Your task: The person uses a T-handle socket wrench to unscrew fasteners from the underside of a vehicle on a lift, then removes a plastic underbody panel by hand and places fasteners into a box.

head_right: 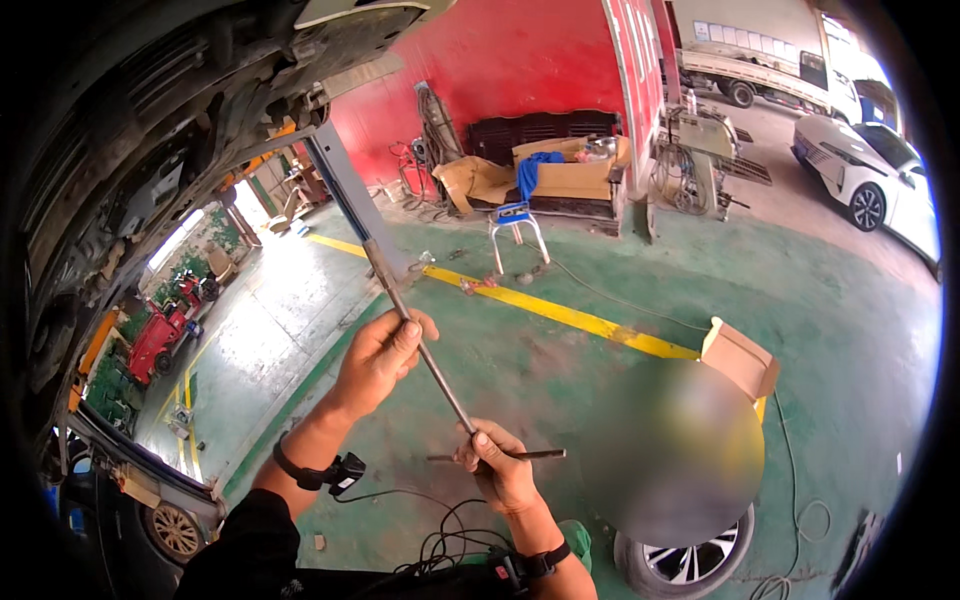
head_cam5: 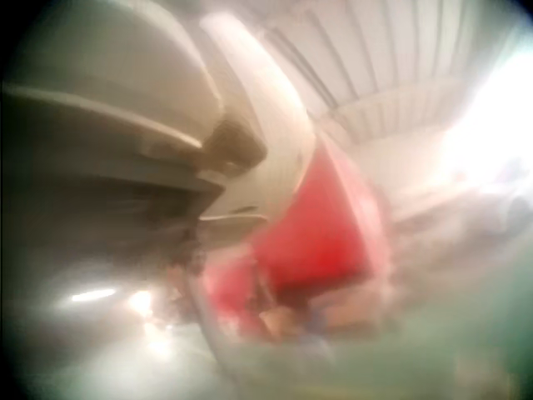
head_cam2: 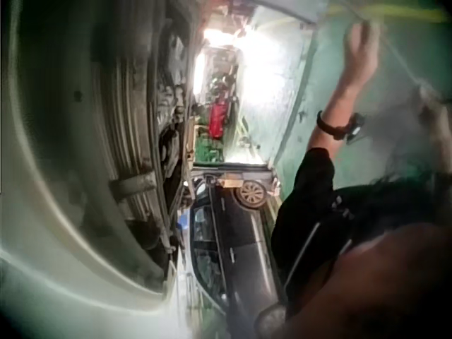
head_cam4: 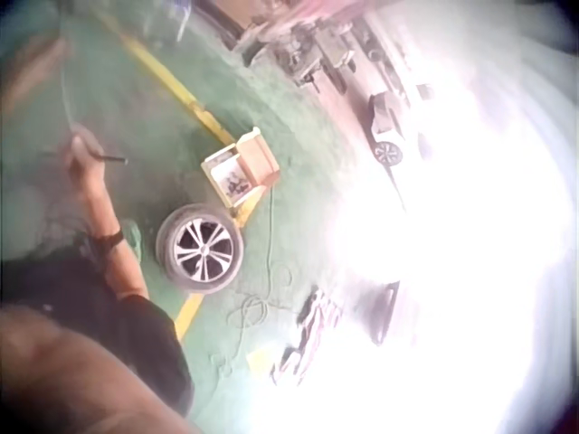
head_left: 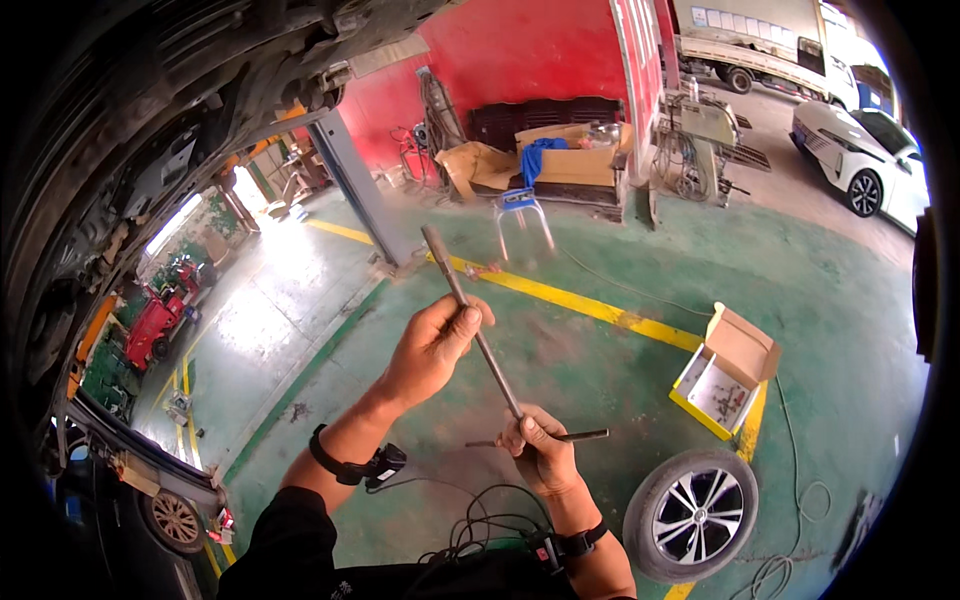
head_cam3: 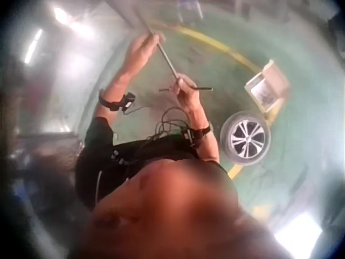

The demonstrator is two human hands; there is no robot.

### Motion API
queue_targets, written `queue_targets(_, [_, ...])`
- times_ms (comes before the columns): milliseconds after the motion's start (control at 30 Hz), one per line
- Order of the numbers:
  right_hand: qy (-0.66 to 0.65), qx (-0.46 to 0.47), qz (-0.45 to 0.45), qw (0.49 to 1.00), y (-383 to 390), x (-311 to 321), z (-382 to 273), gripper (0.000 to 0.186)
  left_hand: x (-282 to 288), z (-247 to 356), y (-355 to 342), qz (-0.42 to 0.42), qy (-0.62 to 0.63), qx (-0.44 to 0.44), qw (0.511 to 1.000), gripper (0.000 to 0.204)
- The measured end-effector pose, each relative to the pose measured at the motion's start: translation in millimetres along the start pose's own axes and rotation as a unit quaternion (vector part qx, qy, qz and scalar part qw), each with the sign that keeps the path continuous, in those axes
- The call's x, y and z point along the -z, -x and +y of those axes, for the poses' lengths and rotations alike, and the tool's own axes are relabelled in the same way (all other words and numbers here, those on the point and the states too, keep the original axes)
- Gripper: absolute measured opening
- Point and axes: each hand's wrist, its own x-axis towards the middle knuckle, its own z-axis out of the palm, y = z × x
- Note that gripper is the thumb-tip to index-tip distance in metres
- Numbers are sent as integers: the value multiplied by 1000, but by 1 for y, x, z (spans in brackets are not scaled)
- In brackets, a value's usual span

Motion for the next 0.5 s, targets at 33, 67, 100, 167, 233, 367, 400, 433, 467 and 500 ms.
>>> queue_targets(33, [-11, -3, -10, 1000, -16, 1, -4, 29, 5, 0, -15, 7, -14, 3, 1000, 29])
queue_targets(67, [-14, -8, -16, 1000, -32, 2, -11, 29, 8, 3, -31, 13, -19, 4, 1000, 29])
queue_targets(100, [-4, 3, -30, 1000, -51, -3, -18, 29, 15, 10, -45, 22, -36, -7, 999, 30])
queue_targets(167, [14, 20, -53, 998, -88, -13, -36, 29, 31, 17, -76, 43, -71, -13, 996, 32])
queue_targets(233, [6, 23, -80, 997, -130, -16, -55, 30, 38, 33, -113, 76, -76, -16, 994, 33])
queue_targets(367, [-10, 13, -134, 991, -208, -34, -93, 33, 57, 69, -181, 163, -138, -50, 976, 35])
queue_targets(400, [-8, 9, -145, 989, -223, -39, -98, 34, 62, 77, -192, 180, -137, -55, 972, 35])
queue_targets(433, [-14, 3, -158, 987, -237, -44, -103, 34, 68, 84, -204, 186, -132, -57, 972, 34])
queue_targets(467, [-19, -7, -167, 986, -249, -48, -108, 34, 74, 91, -215, 191, -125, -60, 972, 33])
queue_targets(500, [-34, -19, -181, 983, -260, -52, -114, 34, 78, 98, -224, 196, -130, -53, 971, 33])
